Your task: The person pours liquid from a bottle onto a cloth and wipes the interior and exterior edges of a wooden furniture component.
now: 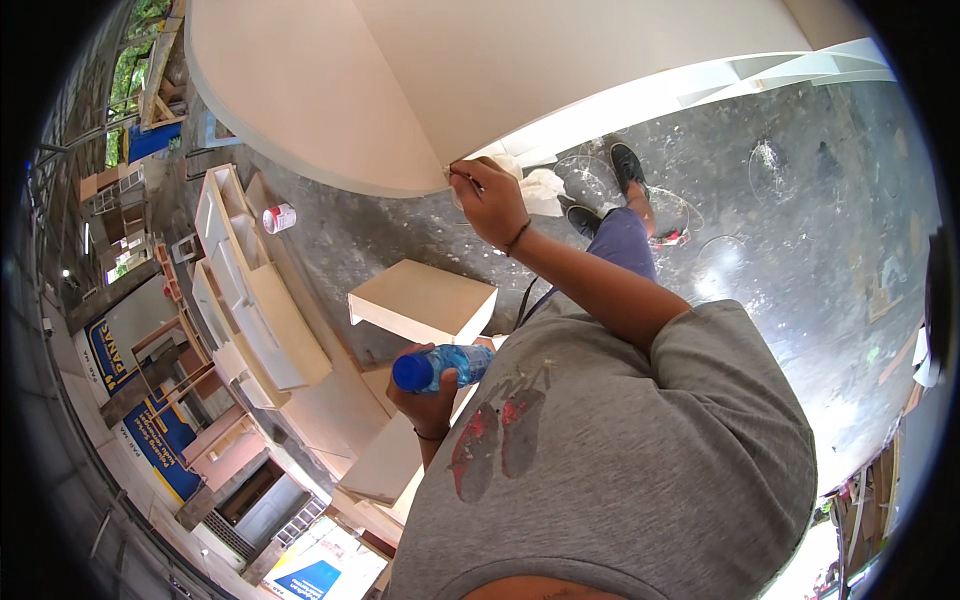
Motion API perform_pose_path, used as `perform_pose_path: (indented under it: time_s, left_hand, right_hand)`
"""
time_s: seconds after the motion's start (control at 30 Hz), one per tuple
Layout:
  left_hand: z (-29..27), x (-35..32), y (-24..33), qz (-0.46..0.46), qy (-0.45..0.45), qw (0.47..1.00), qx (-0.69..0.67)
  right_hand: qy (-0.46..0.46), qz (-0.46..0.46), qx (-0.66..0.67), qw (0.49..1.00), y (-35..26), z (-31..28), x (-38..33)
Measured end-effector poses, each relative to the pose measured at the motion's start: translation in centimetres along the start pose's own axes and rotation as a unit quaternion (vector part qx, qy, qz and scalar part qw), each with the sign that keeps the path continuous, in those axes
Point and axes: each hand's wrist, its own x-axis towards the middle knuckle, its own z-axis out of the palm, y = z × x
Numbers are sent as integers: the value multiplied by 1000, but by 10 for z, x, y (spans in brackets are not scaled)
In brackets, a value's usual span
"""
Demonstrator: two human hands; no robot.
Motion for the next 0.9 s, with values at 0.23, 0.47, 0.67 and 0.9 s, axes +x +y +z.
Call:
perform_pose_path:
  time_s: [0.23, 0.47, 0.67, 0.9]
  left_hand:
    - [5, -3, 0, -13, -4, 1000, 5]
    - [9, 11, 6, 17, -32, 999, -3]
    - [6, 8, 5, -5, -43, 999, -2]
    - [6, 6, 2, 4, -43, 999, 1]
  right_hand:
    - [-42, 3, 1, 999, 3, -7, 2]
    - [-17, -19, -20, 999, -3, -1, 0]
    - [-20, -19, -34, 999, -7, -1, 0]
    - [-68, -9, -36, 997, -7, -13, -6]
